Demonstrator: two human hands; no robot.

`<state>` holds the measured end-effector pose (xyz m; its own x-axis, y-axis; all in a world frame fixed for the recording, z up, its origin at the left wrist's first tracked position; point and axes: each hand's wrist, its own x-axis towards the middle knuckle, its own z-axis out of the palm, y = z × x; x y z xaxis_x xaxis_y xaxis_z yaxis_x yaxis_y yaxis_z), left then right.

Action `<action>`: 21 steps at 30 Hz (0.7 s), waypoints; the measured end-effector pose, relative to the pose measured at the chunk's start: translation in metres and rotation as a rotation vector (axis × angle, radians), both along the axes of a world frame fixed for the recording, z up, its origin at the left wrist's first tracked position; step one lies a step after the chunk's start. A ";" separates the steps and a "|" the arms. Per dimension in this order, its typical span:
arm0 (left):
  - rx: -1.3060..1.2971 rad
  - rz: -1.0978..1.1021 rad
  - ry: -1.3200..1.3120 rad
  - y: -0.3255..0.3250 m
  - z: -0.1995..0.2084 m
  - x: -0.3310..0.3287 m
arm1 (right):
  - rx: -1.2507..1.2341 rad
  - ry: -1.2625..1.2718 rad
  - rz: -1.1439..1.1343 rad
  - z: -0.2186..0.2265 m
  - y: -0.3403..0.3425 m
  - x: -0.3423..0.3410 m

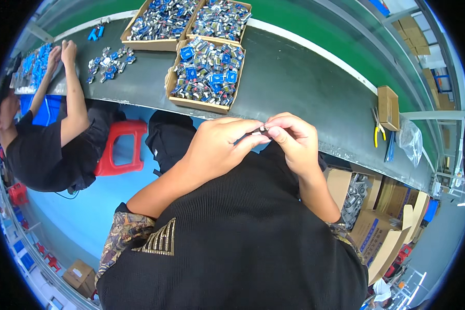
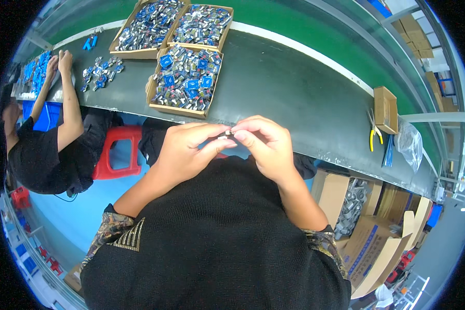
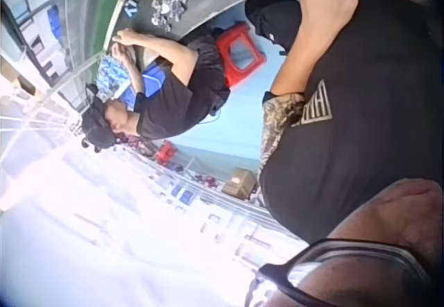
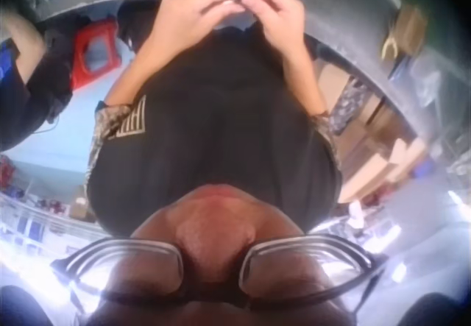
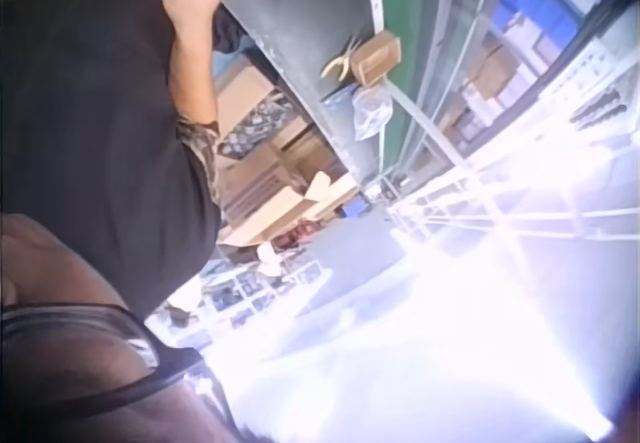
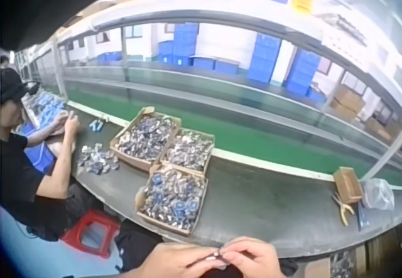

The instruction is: Manually assembling small electronic components at an assembly line station.

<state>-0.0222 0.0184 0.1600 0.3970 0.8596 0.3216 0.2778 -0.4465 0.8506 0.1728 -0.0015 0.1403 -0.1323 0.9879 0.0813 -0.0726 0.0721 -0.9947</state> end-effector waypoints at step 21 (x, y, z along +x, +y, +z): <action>0.040 -0.016 0.020 0.001 0.002 0.010 | -0.069 0.189 -0.010 -0.009 -0.002 0.006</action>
